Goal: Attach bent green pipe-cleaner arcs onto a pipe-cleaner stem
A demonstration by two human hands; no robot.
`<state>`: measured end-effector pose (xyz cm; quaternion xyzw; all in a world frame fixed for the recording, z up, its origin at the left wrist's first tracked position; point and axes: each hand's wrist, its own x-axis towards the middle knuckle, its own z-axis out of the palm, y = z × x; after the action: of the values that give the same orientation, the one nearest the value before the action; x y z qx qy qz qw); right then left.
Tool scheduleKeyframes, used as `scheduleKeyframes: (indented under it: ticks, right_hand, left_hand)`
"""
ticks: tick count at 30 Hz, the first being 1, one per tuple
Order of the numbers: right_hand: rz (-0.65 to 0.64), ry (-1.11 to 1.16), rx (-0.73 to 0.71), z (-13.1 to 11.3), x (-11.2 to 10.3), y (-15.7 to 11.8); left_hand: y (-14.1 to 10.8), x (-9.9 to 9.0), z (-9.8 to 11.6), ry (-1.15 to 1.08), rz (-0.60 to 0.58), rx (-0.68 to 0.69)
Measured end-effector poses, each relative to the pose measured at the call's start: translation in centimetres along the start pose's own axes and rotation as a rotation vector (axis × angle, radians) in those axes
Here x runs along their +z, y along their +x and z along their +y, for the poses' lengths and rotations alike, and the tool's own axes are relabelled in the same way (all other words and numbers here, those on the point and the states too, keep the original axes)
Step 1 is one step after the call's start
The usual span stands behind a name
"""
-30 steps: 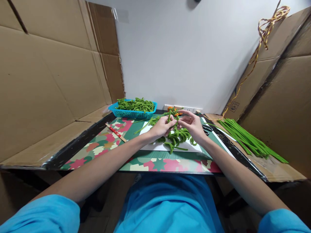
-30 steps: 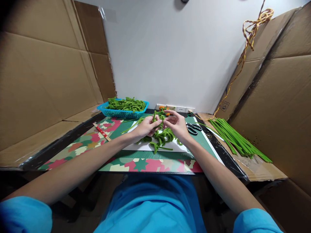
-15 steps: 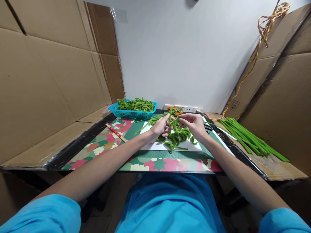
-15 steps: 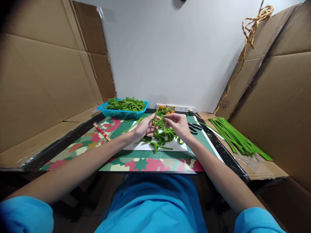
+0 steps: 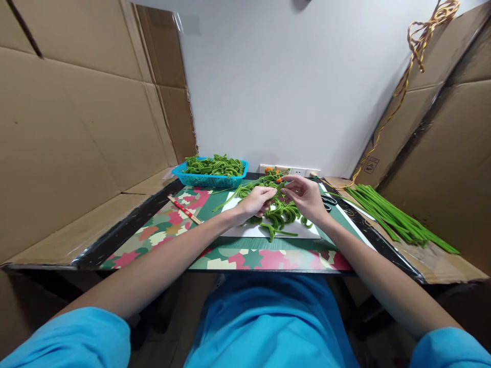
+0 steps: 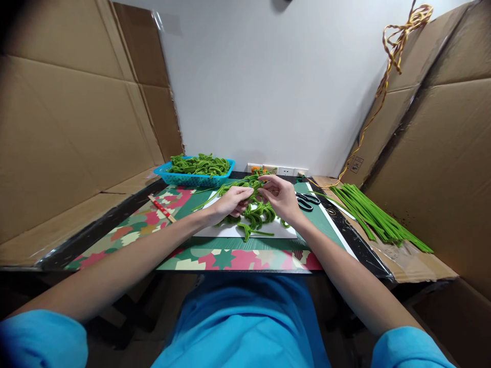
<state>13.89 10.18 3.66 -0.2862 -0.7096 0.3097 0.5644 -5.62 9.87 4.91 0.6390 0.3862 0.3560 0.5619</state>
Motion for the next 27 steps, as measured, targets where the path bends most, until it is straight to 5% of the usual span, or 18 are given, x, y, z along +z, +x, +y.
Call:
scheduleKeyframes:
  ticks: [14, 27]
  right_hand:
    - [0.013, -0.105, -0.05, 0.2, -0.2, -0.2]
    - [0.056, -0.139, -0.079, 0.1, 0.0, -0.3]
  left_hand:
    - [0.4, 0.1, -0.5, -0.021, -0.052, 0.141]
    - [0.0, 0.2, 0.4, 0.024, -0.029, 0.11]
